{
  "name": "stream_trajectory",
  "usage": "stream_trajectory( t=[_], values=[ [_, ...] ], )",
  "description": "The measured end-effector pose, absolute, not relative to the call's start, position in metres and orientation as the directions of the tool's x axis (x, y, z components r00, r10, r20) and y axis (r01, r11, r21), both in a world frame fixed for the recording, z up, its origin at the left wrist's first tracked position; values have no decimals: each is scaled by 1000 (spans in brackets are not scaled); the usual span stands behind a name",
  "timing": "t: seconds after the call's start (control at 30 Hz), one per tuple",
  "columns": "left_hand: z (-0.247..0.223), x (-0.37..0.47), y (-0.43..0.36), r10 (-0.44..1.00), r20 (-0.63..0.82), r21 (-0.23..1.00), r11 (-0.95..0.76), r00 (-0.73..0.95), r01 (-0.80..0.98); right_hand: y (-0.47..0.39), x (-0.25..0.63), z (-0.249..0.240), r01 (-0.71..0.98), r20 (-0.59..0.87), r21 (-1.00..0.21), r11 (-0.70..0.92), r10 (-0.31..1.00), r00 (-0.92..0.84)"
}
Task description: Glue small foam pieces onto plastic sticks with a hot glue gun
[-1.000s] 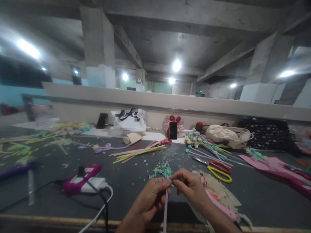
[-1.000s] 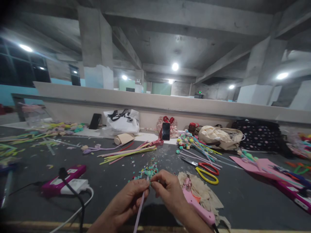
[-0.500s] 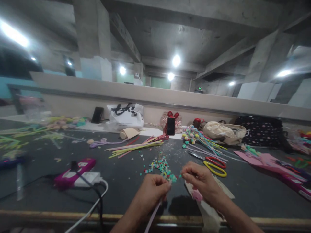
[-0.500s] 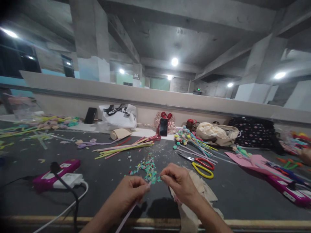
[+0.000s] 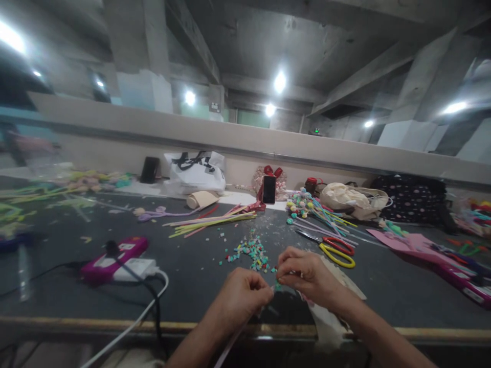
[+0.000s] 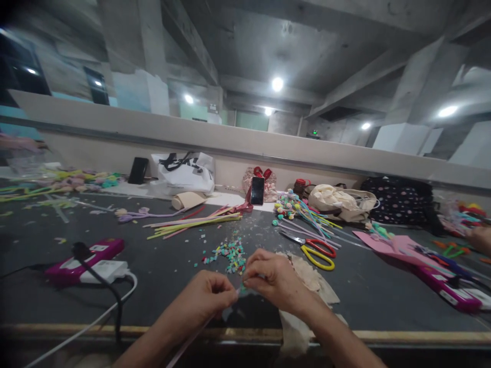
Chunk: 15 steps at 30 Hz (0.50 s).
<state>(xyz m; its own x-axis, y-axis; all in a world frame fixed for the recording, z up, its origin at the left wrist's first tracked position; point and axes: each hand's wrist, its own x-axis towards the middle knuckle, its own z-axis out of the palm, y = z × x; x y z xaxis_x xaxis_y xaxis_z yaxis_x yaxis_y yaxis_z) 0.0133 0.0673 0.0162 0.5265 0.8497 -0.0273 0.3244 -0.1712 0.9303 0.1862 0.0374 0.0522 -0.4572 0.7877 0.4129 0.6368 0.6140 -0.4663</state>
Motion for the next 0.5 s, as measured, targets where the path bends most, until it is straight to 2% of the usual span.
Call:
stream_trajectory(
  t=[0.23,0.5],
  values=[
    [15,13,68,849,-17,914,-200,528,352,37,185,57,674,367,-381,633,773,-518],
    [15,14,68,846,-61,926,-150,530,346,36,184,58,671,351,-364,646,763,-543]
  ],
)
